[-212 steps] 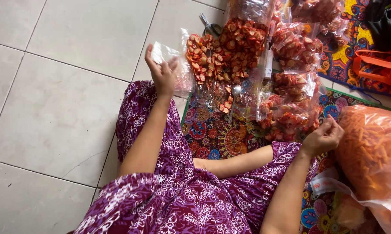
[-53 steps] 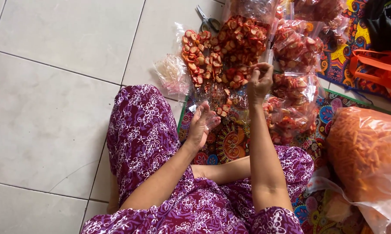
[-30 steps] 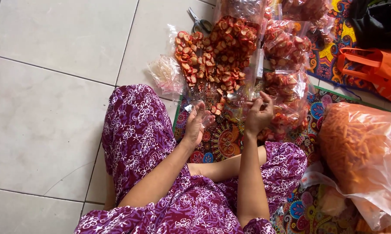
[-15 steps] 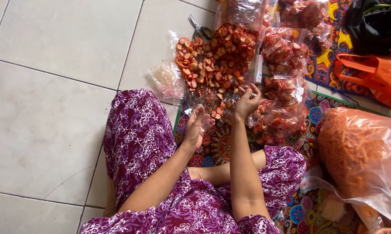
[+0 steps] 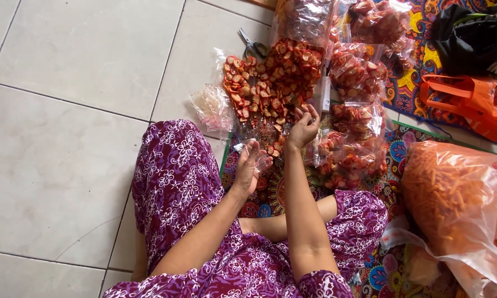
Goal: A person sitting on the floor is manually packaging small tofu snack pieces into individual plastic bags.
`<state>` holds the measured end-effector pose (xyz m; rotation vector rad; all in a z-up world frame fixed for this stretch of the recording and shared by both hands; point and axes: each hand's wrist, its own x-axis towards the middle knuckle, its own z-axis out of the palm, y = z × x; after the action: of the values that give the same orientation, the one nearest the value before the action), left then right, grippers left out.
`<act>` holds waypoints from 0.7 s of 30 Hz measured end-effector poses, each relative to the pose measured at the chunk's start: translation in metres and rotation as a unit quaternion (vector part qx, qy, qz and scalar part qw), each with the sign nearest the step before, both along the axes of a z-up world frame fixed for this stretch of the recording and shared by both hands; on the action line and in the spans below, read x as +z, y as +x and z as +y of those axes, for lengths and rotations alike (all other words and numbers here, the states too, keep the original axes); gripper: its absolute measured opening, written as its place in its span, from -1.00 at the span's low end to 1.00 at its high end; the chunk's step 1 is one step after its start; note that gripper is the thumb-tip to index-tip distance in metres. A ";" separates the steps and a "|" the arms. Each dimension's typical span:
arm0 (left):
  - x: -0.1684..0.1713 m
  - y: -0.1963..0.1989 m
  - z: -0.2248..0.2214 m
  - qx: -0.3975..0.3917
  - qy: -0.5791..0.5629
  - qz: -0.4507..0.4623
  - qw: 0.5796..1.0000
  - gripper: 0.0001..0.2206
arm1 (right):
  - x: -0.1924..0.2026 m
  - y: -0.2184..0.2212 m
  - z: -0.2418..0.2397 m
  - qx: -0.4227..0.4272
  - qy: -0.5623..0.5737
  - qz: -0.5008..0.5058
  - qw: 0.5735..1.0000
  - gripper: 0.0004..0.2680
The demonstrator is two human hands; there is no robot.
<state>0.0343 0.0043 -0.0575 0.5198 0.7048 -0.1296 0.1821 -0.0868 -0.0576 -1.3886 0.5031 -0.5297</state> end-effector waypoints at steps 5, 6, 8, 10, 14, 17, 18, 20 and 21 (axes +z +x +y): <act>0.009 -0.001 0.004 0.005 0.002 0.002 1.000 -0.41 | -0.035 0.026 -0.005 0.007 0.094 0.010 0.995 -0.80; 0.010 -0.001 0.005 0.005 0.000 0.005 1.000 -0.41 | -0.038 0.029 -0.005 0.007 0.118 0.018 0.993 -0.80; 0.012 0.002 0.007 0.004 0.001 0.002 1.000 -0.39 | -0.042 0.033 -0.008 0.005 0.136 0.022 0.990 -0.80; 0.015 0.009 0.010 0.002 0.003 -0.001 1.000 -0.36 | -0.048 0.036 -0.016 0.002 0.155 0.026 0.988 -0.80; 0.026 0.035 0.018 0.033 -0.011 -0.027 0.999 -0.19 | -0.048 0.031 -0.030 0.021 0.211 0.025 0.977 -0.78; 0.027 0.062 0.022 0.060 -0.021 -0.043 0.997 -0.21 | -0.026 0.019 -0.041 0.037 0.209 0.025 0.977 -0.78; 0.027 0.072 0.024 0.076 -0.031 -0.046 0.996 -0.23 | -0.018 0.016 -0.044 0.047 0.201 0.026 0.978 -0.78; 0.010 0.093 0.015 0.094 -0.056 -0.055 0.992 -0.26 | 0.010 0.005 -0.053 0.058 0.180 0.028 0.982 -0.77; 0.001 0.102 0.013 0.114 -0.078 -0.061 0.988 -0.28 | 0.023 0.000 -0.056 0.071 0.161 0.033 0.984 -0.76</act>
<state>0.1368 0.0170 -0.0565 0.2912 0.6230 0.0609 0.1819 -0.1427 -0.0348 -1.1234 0.5150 -0.2727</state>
